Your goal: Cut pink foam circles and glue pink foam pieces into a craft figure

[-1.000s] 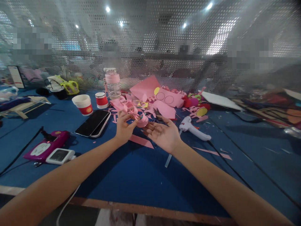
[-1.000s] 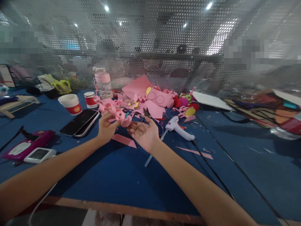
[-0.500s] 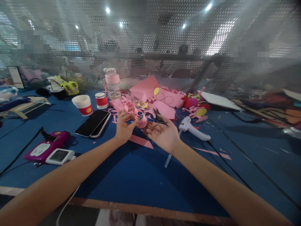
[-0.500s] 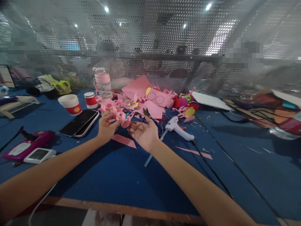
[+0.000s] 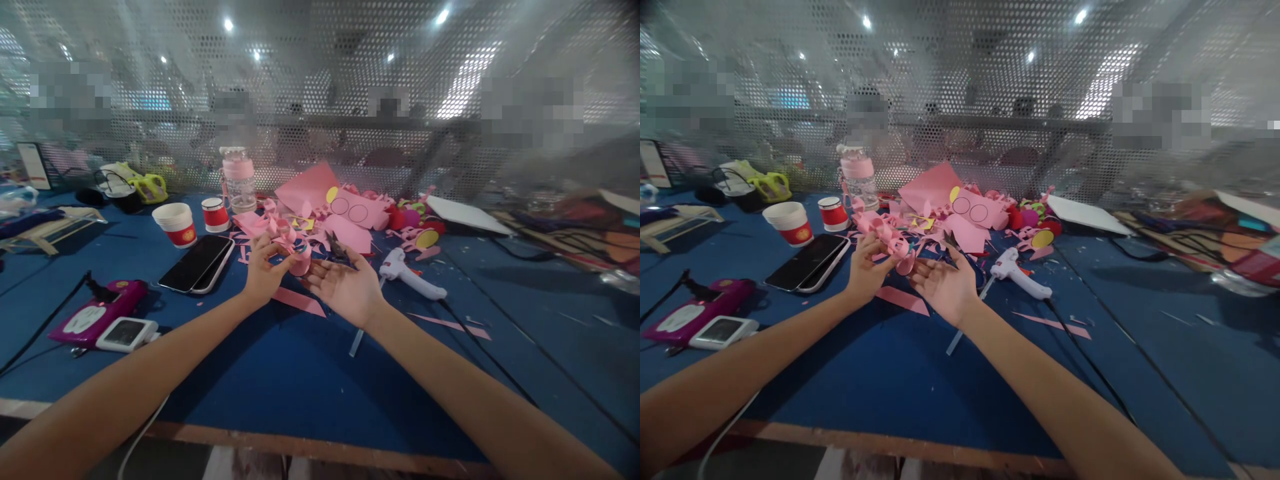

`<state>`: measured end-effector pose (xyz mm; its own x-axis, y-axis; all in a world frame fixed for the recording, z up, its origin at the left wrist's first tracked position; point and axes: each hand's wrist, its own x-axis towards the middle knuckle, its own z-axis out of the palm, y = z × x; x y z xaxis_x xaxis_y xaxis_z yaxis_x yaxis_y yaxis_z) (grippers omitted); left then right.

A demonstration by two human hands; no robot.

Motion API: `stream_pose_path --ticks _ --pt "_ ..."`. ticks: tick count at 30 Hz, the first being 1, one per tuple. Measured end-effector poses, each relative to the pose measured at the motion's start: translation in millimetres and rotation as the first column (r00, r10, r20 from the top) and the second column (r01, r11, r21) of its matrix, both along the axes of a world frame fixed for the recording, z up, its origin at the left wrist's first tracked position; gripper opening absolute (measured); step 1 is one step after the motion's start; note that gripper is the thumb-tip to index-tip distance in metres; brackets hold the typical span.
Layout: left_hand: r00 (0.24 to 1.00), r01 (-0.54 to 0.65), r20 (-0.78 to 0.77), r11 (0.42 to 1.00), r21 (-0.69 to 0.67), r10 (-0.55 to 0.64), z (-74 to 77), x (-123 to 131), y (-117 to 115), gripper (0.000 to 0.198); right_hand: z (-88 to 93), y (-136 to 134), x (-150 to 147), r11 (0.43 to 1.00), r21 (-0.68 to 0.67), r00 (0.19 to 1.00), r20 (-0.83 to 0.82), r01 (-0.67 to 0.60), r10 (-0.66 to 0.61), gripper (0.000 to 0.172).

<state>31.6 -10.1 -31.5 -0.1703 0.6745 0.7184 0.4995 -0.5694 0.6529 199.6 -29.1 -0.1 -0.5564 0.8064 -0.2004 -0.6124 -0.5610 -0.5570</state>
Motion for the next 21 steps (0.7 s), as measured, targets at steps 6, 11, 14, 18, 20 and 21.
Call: stream_pose_path --ticks 6,11,14,18,20,21 --pt "0.999 0.032 -0.016 0.999 -0.021 -0.033 -0.8 -0.6 0.6 0.017 -2.5 0.1 0.5 1.0 0.003 1.0 -0.004 0.016 -0.016 0.041" --pt "1.0 0.028 0.015 0.999 -0.015 -0.027 -1.4 -0.4 2.0 0.018 0.1 -0.5 1.2 1.0 0.013 1.0 -0.022 -0.014 0.014 0.043" --pt "0.999 0.035 0.027 0.999 0.006 -0.035 -2.6 -1.0 3.0 0.017 -0.8 -0.1 1.1 1.0 0.002 1.0 -0.011 -0.003 0.003 0.041" --pt "0.997 0.077 0.005 0.997 -0.002 -0.077 -5.3 -2.0 4.6 0.013 -2.8 0.7 0.9 1.0 -0.016 1.0 0.023 0.012 -0.011 0.039" --pt "0.998 0.066 0.015 0.998 -0.002 -0.066 -6.3 -2.0 5.2 0.013 -1.9 0.5 1.2 1.0 -0.018 1.0 0.01 0.006 -0.006 0.042" --pt "0.998 0.061 0.02 0.998 -0.003 -0.061 -6.5 -1.9 5.3 0.014 -1.3 0.3 1.5 1.0 -0.02 1.0 0.004 0.004 -0.004 0.043"
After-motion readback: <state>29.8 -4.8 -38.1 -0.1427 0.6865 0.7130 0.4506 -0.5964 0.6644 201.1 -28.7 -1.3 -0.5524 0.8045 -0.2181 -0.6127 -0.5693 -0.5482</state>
